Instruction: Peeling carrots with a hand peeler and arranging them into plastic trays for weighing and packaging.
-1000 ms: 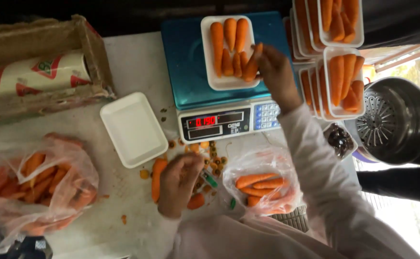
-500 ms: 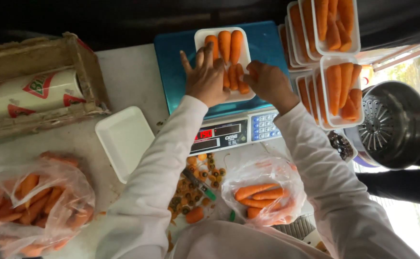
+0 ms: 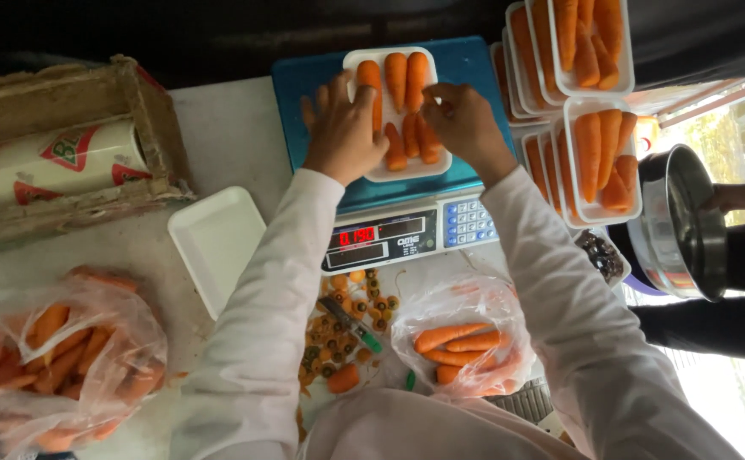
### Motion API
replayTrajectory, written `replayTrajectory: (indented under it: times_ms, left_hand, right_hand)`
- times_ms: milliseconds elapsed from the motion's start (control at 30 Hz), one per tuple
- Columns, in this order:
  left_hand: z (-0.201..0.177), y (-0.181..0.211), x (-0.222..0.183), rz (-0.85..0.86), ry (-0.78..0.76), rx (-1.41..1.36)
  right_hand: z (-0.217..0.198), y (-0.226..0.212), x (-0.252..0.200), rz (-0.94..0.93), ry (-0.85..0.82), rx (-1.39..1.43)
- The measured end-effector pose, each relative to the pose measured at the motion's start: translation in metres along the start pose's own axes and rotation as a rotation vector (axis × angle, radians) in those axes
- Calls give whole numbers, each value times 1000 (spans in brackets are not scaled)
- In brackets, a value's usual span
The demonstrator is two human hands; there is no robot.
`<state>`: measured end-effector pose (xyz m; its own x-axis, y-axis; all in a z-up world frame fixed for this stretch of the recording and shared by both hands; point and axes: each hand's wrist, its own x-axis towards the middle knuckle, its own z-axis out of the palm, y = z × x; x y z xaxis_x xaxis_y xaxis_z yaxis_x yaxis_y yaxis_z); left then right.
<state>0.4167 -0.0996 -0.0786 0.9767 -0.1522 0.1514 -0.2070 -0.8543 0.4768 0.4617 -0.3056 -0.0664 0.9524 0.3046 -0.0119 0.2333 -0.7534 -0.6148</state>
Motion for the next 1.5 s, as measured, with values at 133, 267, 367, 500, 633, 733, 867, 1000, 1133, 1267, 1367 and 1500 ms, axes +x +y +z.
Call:
replayTrajectory:
  times_ms: [133,267,367,500,633,733,867,1000,1133,1267,1367,1500]
  left_hand:
    - [24,-13,-3,-65,73,-9]
    - [32,-13,-9,-75,70,-57]
    - [32,-11,-12,-78,122,-74]
    - [23,2,-14,4,119,-26]
    - [15,13,-12,3,20,-39]
    - [18,15,-12,17,29,58]
    - [12,15,-16,14,69,39]
    - [-4,20,-20,-52,-48,47]
    - [-20,27,-24,-97,-175,22]
    - [7,9,-19,2,-10,69]
    - [5,10,-18,-20,-57,35]
    - [1,9,-18,-37,-89,-10]
  right_hand:
    - [27,-12,31,36,29,-43]
    - [43,-18,44,112,44,-108]
    - [38,-26,44,179,-38,-221]
    - [20,-47,29,271,-125,-139]
    - [6,-47,29,326,-196,-117]
    - [-2,-40,30,292,-257,-134]
    - [-8,-40,31,341,-371,-133]
    - [-3,-19,32,267,-451,-165]
    - [-4,-12,36,181,-444,-49]
    - [-7,-51,24,400,-247,-47]
    - [10,-44,24,415,-175,-76]
    - [20,-43,25,389,-99,-68]
